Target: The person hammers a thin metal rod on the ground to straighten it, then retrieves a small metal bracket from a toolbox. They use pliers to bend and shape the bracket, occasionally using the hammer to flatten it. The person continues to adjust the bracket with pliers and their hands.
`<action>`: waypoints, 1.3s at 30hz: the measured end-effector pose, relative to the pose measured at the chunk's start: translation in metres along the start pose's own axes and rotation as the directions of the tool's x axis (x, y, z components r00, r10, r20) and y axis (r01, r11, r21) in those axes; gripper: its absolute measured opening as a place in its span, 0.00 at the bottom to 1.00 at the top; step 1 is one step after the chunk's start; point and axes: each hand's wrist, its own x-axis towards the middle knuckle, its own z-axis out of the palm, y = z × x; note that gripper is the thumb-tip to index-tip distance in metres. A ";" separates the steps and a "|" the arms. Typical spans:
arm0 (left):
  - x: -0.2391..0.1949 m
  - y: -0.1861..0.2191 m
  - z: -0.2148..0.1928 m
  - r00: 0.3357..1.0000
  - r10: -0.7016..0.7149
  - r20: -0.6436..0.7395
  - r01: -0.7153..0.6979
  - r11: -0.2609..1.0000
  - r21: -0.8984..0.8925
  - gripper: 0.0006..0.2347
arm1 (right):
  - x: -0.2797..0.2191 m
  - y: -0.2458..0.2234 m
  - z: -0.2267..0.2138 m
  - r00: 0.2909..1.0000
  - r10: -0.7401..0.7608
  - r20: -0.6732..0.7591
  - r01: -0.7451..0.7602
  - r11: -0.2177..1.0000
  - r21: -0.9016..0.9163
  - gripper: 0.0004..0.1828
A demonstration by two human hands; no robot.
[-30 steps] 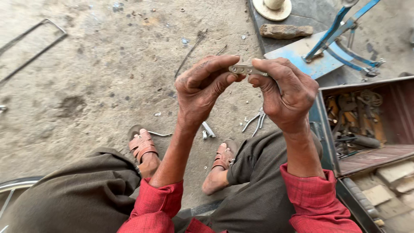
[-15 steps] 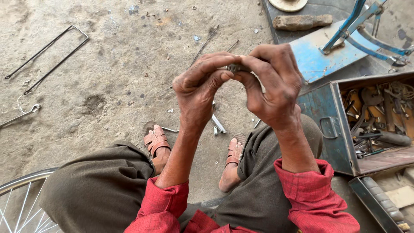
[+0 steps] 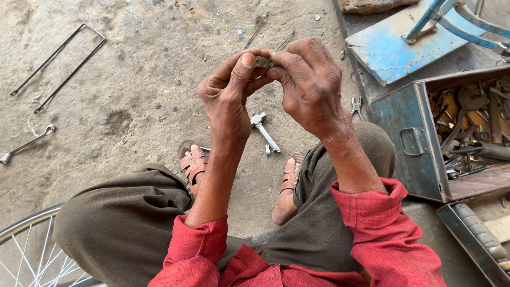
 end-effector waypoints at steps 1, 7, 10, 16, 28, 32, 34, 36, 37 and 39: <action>0.001 -0.001 -0.001 0.999 -0.028 -0.025 0.027 0.999 -0.032 0.07 | 0.000 0.001 0.003 1.000 -0.019 0.000 0.019 1.000 0.002 0.10; 0.001 -0.015 -0.004 0.983 0.110 -0.144 -0.103 0.993 0.056 0.06 | -0.004 0.003 0.027 0.935 0.356 0.002 -0.330 0.865 0.377 0.07; -0.004 -0.024 0.000 0.970 0.142 -0.195 -0.120 0.986 0.119 0.06 | -0.007 0.003 0.036 0.760 0.626 0.175 -0.511 0.409 0.756 0.07; -0.016 -0.040 0.005 0.921 0.372 -0.118 -0.212 0.732 0.648 0.05 | -0.006 0.002 0.051 0.656 0.713 0.249 -0.343 -0.012 0.939 0.12; -0.010 -0.058 -0.022 0.869 0.495 0.029 -0.300 0.479 0.825 0.05 | -0.009 0.000 0.067 0.648 0.678 0.348 -0.536 0.080 0.841 0.30; -0.009 -0.061 -0.028 0.887 0.462 -0.010 -0.264 0.524 0.810 0.05 | -0.010 0.003 0.074 0.656 0.659 0.368 -0.551 0.084 0.830 0.31; -0.010 -0.064 -0.032 0.872 0.490 0.019 -0.272 0.451 0.850 0.05 | -0.011 0.005 0.078 0.658 0.647 0.385 -0.554 0.070 0.830 0.32; -0.010 -0.067 -0.036 0.863 0.503 0.045 -0.290 0.421 0.860 0.06 | -0.013 0.009 0.082 0.652 0.641 0.405 -0.560 0.047 0.827 0.32; -0.009 -0.070 -0.037 0.858 0.510 0.058 -0.299 0.405 0.864 0.06 | -0.014 0.011 0.084 0.658 0.640 0.397 -0.558 0.061 0.828 0.32; -0.008 -0.076 -0.038 0.886 0.464 0.027 -0.254 0.434 0.864 0.07 | -0.017 0.016 0.087 0.668 0.640 0.380 -0.555 0.089 0.827 0.31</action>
